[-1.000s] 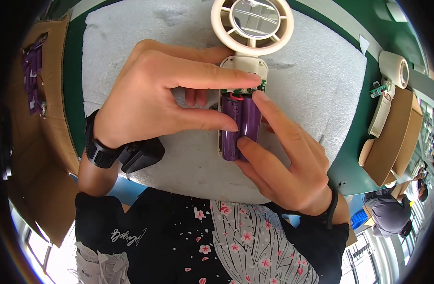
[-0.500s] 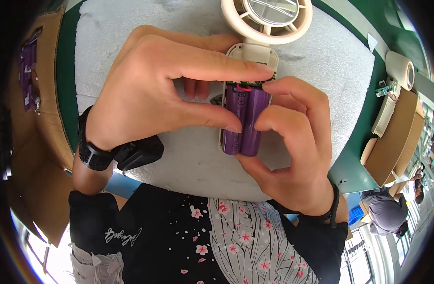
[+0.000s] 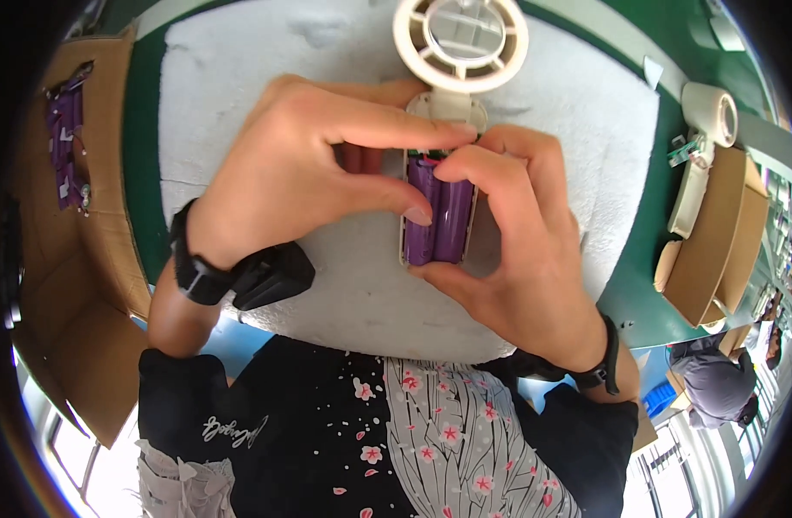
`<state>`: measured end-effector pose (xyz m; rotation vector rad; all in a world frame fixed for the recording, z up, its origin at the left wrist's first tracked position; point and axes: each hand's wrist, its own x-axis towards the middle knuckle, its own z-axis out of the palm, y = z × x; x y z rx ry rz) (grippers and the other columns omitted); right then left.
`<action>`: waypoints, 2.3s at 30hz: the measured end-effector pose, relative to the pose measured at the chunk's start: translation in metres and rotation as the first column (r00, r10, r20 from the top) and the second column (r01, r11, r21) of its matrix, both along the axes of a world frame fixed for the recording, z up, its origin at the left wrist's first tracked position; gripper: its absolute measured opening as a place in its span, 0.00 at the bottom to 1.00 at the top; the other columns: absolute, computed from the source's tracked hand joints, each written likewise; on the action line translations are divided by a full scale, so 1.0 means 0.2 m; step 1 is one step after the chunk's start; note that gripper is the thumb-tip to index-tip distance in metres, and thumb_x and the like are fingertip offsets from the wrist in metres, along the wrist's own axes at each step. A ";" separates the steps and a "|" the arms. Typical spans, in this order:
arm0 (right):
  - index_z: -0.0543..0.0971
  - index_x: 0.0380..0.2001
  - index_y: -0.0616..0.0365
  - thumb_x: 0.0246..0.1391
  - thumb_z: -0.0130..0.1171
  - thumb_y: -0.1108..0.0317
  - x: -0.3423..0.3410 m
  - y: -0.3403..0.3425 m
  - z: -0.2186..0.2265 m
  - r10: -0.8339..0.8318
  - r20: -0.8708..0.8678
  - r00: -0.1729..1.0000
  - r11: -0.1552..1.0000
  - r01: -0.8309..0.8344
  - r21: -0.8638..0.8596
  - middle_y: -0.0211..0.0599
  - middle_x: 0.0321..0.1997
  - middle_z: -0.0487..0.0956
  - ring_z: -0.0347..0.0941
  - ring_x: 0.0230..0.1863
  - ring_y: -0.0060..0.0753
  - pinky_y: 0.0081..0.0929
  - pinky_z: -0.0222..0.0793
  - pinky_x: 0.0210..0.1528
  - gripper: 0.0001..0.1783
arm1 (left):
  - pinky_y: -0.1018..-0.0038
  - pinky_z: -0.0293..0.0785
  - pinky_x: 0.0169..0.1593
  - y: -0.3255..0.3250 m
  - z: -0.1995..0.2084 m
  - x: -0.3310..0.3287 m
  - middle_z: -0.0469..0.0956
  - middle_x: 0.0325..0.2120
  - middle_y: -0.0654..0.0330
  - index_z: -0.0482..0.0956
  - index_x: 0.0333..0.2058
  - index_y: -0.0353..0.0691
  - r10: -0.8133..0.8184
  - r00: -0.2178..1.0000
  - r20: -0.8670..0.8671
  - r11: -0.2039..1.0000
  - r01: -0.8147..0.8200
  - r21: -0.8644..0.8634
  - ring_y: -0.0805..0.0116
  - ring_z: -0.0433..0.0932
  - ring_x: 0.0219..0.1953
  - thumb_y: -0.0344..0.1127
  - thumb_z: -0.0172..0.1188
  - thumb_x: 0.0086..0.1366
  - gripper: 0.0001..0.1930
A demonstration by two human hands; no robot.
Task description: The person connects a battery pack to a circuit board inside a handheld fan housing, inserts the batteries into the handle, and sets the fan aside. After drinking from a juice box, the person repeats the process with another fan.
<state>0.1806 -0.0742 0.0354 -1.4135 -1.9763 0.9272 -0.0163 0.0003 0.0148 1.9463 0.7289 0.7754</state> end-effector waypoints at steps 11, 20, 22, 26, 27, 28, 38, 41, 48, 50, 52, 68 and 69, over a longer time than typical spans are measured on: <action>0.73 0.46 0.53 0.28 0.76 0.75 -0.05 -0.01 0.02 -0.013 0.089 0.996 0.999 0.009 0.043 0.40 0.49 0.68 0.73 0.44 0.38 0.29 0.72 0.40 0.36 | 0.65 0.75 0.42 0.01 0.04 -0.05 0.82 0.34 0.54 0.84 0.42 0.48 -0.067 0.993 -0.102 0.989 0.053 -0.137 0.52 0.79 0.33 0.34 0.72 0.43 0.22; 0.78 0.32 0.62 0.47 0.65 0.76 -0.08 0.06 0.01 -0.182 -0.026 0.983 0.982 0.183 0.048 0.34 0.34 0.74 0.71 0.32 0.26 0.21 0.67 0.34 0.08 | 0.63 0.75 0.43 0.01 0.06 -0.03 0.81 0.35 0.50 0.83 0.42 0.46 -0.100 0.992 -0.078 0.990 0.092 -0.104 0.49 0.79 0.36 0.33 0.73 0.43 0.22; 0.78 0.27 0.64 0.47 0.65 0.77 -0.07 0.05 0.01 -0.218 -0.045 0.975 0.976 0.218 0.001 0.36 0.29 0.76 0.72 0.28 0.31 0.24 0.68 0.32 0.05 | 0.62 0.75 0.43 0.00 0.06 -0.02 0.81 0.35 0.50 0.83 0.42 0.45 -0.107 0.989 -0.105 0.989 0.094 -0.118 0.48 0.79 0.36 0.32 0.73 0.43 0.22; 0.80 0.36 0.63 0.45 0.66 0.77 -0.02 0.04 0.00 -0.084 0.064 0.994 0.995 0.080 0.057 0.39 0.38 0.75 0.73 0.31 0.33 0.26 0.70 0.36 0.12 | 0.62 0.75 0.43 0.00 0.02 -0.03 0.81 0.33 0.49 0.83 0.41 0.43 -0.082 0.996 -0.024 0.995 0.080 -0.063 0.48 0.79 0.36 0.33 0.73 0.43 0.22; 0.80 0.36 0.63 0.45 0.66 0.77 -0.01 0.03 0.01 -0.069 0.072 0.995 0.996 0.065 0.054 0.39 0.38 0.75 0.73 0.31 0.33 0.26 0.70 0.36 0.12 | 0.62 0.75 0.43 0.01 0.00 -0.02 0.81 0.33 0.49 0.83 0.41 0.43 -0.067 0.998 -0.016 0.996 0.066 -0.065 0.48 0.79 0.36 0.33 0.73 0.43 0.22; 0.79 0.40 0.63 0.43 0.66 0.78 0.00 0.00 0.03 -0.032 0.101 0.994 0.998 0.026 0.065 0.39 0.41 0.74 0.72 0.37 0.34 0.27 0.69 0.41 0.16 | 0.64 0.75 0.41 0.02 -0.01 -0.02 0.81 0.34 0.50 0.83 0.42 0.43 -0.082 0.997 -0.008 0.996 0.081 -0.048 0.51 0.79 0.34 0.33 0.73 0.43 0.23; 0.72 0.56 0.61 0.25 0.73 0.83 -0.02 -0.06 0.04 0.138 0.302 0.943 0.982 -0.170 0.082 0.42 0.56 0.64 0.68 0.55 0.44 0.34 0.67 0.57 0.45 | 0.62 0.76 0.39 -0.03 0.04 -0.09 0.81 0.37 0.54 0.82 0.44 0.44 -0.034 0.969 -0.244 0.987 0.071 0.144 0.51 0.80 0.35 0.37 0.70 0.46 0.22; 0.72 0.56 0.59 0.31 0.73 0.78 0.01 0.10 0.03 0.206 0.277 0.938 0.961 -0.247 0.122 0.43 0.55 0.67 0.69 0.55 0.45 0.35 0.68 0.54 0.41 | 0.61 0.76 0.39 0.02 0.05 -0.13 0.82 0.36 0.55 0.82 0.44 0.46 0.187 0.965 -0.185 0.943 -0.124 0.308 0.52 0.80 0.34 0.38 0.71 0.46 0.22; 0.73 0.53 0.57 0.44 0.65 0.78 -0.11 0.66 0.06 -0.175 0.312 0.934 0.827 -0.033 0.561 0.46 0.56 0.71 0.69 0.53 0.50 0.32 0.68 0.54 0.29 | 0.74 0.76 0.36 0.37 0.02 -0.51 0.82 0.31 0.56 0.81 0.47 0.46 0.824 0.565 -0.051 0.549 -0.773 0.318 0.69 0.80 0.30 0.39 0.66 0.57 0.18; 0.73 0.53 0.57 0.45 0.65 0.76 -0.03 0.62 0.11 -0.214 0.298 0.930 0.860 0.035 0.509 0.45 0.55 0.71 0.69 0.53 0.50 0.33 0.68 0.54 0.29 | 0.69 0.76 0.43 0.40 0.00 -0.81 0.82 0.37 0.51 0.80 0.47 0.47 0.905 0.426 -0.006 0.407 -0.860 0.307 0.59 0.82 0.38 0.42 0.64 0.56 0.19; 0.72 0.53 0.57 0.47 0.64 0.74 0.06 0.59 0.14 -0.190 0.293 0.937 0.932 0.078 0.355 0.45 0.55 0.72 0.70 0.51 0.50 0.34 0.69 0.52 0.27 | 0.69 0.71 0.53 0.36 0.04 -1.04 0.79 0.46 0.49 0.78 0.48 0.37 0.959 0.282 0.009 0.249 -0.861 0.442 0.56 0.78 0.50 0.44 0.63 0.58 0.23; 0.59 0.64 0.57 0.50 0.58 0.68 0.75 0.12 0.01 -0.622 0.529 0.577 0.774 0.555 0.305 0.58 0.41 0.77 0.74 0.42 0.58 0.43 0.70 0.46 0.37 | 0.65 0.69 0.55 0.00 -0.03 -1.56 0.80 0.42 0.47 0.82 0.45 0.46 0.857 -0.062 -0.512 0.246 -0.823 0.511 0.52 0.74 0.54 0.46 0.67 0.52 0.22; 0.57 0.65 0.56 0.50 0.58 0.68 0.76 0.14 -0.01 -0.644 0.517 0.565 0.757 0.567 0.324 0.56 0.40 0.77 0.75 0.40 0.56 0.42 0.71 0.45 0.39 | 0.65 0.70 0.53 -0.02 -0.03 -1.57 0.80 0.39 0.48 0.83 0.42 0.44 0.889 -0.048 -0.455 0.193 -0.862 0.468 0.52 0.76 0.50 0.45 0.67 0.51 0.20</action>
